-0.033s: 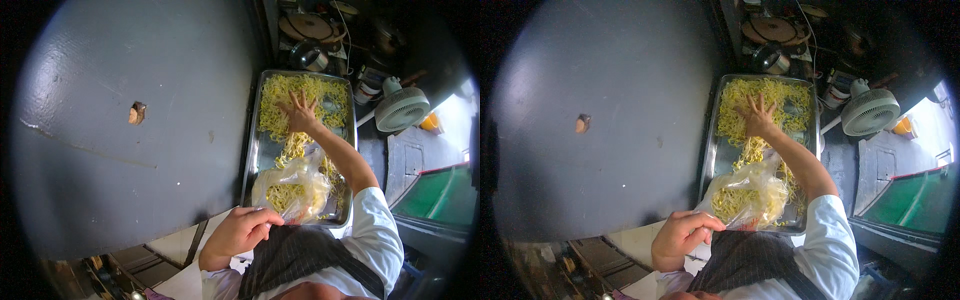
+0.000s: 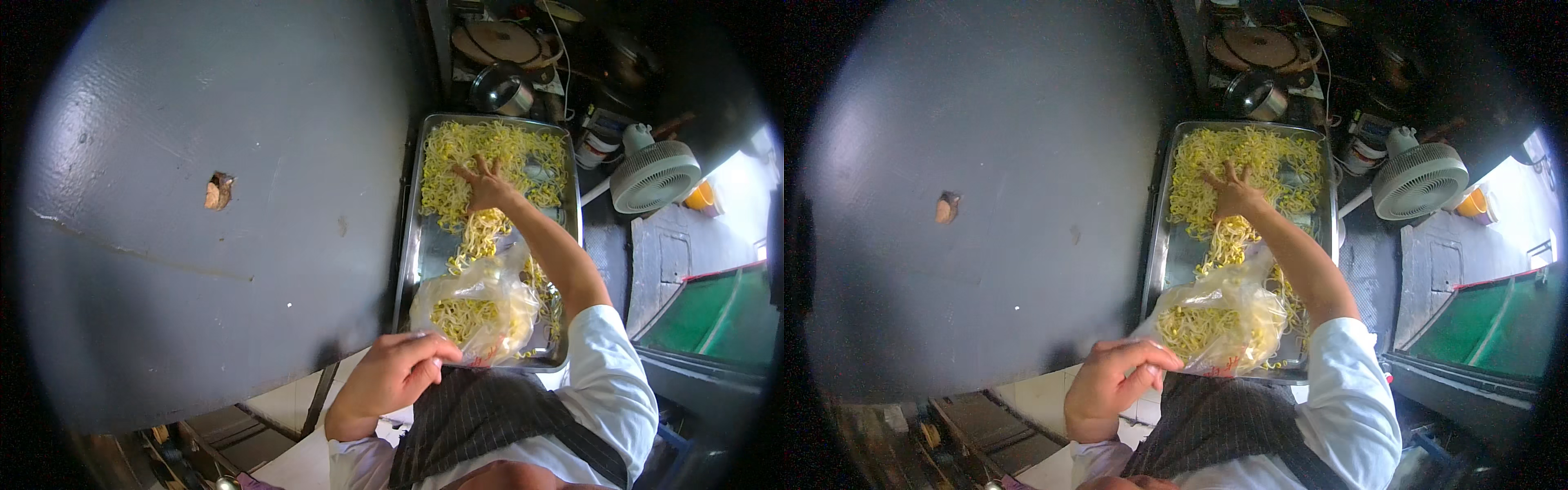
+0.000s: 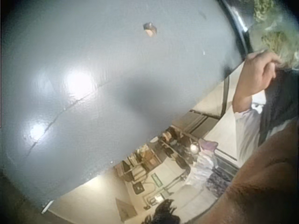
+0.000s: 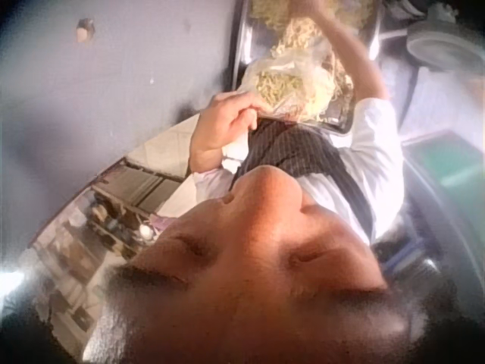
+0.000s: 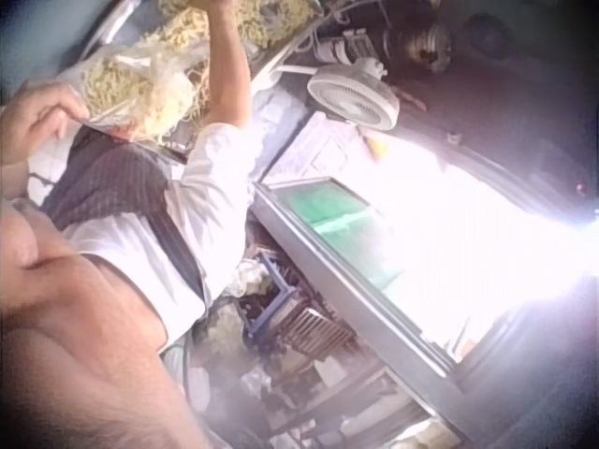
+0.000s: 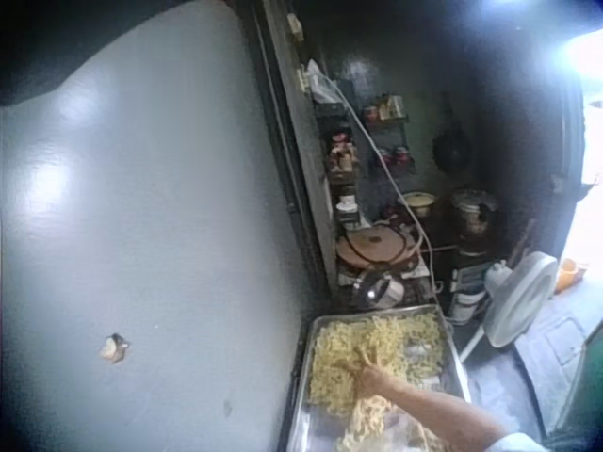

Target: The person moves a metal tray containing bean sprouts and transfers the sprouts by hand into a plastic bag, then ties the bag and places it inside a refrigerator.

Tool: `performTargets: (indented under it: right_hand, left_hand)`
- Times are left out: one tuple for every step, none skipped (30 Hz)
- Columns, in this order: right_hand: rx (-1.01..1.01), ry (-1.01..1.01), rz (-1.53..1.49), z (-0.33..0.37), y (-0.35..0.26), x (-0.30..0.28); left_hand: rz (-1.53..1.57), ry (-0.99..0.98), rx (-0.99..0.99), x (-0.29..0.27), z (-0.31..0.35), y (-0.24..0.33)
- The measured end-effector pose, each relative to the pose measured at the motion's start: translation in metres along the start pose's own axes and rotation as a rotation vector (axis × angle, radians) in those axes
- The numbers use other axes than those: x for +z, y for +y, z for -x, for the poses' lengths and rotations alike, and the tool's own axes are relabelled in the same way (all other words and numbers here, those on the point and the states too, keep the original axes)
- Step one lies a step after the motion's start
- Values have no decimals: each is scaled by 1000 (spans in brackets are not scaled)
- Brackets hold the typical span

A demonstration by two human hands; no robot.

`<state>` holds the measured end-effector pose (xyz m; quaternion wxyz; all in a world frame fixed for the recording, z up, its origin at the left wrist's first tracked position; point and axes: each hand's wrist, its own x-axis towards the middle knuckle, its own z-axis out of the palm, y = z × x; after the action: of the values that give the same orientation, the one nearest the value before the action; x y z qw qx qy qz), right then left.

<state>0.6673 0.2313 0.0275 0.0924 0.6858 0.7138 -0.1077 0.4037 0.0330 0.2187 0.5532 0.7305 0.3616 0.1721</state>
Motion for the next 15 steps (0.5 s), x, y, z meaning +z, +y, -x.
performTargets:
  right_hand:
    - [43, -110, -82, -14, 5, 9]
    - [-26, -48, -76, -23, 8, 24]
    - [-86, 13, -64, -28, 10, 34]
    - [-79, 55, -19, -30, 14, 46]
    - [-55, 111, -56, -27, 11, 46]
    - [-25, 166, -103, -23, 9, 48]
    - [1, 180, -158, -19, 11, 48]
    - [17, 195, -214, -12, 8, 38]
    - [34, 209, -271, -8, 5, 31]
    - [-67, 285, -314, -16, 17, 41]
    - [-49, 283, -357, -12, 23, 33]
    - [-43, 275, -403, -4, 25, 20]
    - [-36, 267, -449, 4, 27, 5]
    - [-4, 308, -355, 9, 31, -7]
    - [-16, 318, -419, 18, 34, -21]
  left_hand:
    - [-104, 64, 17, 0, -5, 2]
    - [-213, 136, 36, -1, -7, 5]
    - [-316, 203, 62, -3, -9, 3]
    - [-403, 258, 108, -4, -12, -4]
    - [-339, 256, 82, -6, -10, -8]
    - [-275, 251, 57, -8, -8, -12]
    - [-211, 244, 34, -10, -7, -15]
    - [-139, 216, 16, -12, -4, -19]
    - [-29, 210, 38, -12, -4, -18]
    - [80, 202, 62, -10, -6, -16]
    - [195, 182, 92, -8, -12, -17]
    - [249, 142, 145, -3, -16, -15]
    - [276, 142, 172, 1, -20, -12]
    - [309, 129, 202, 7, -26, -7]
    - [343, 119, 222, 12, -29, -5]
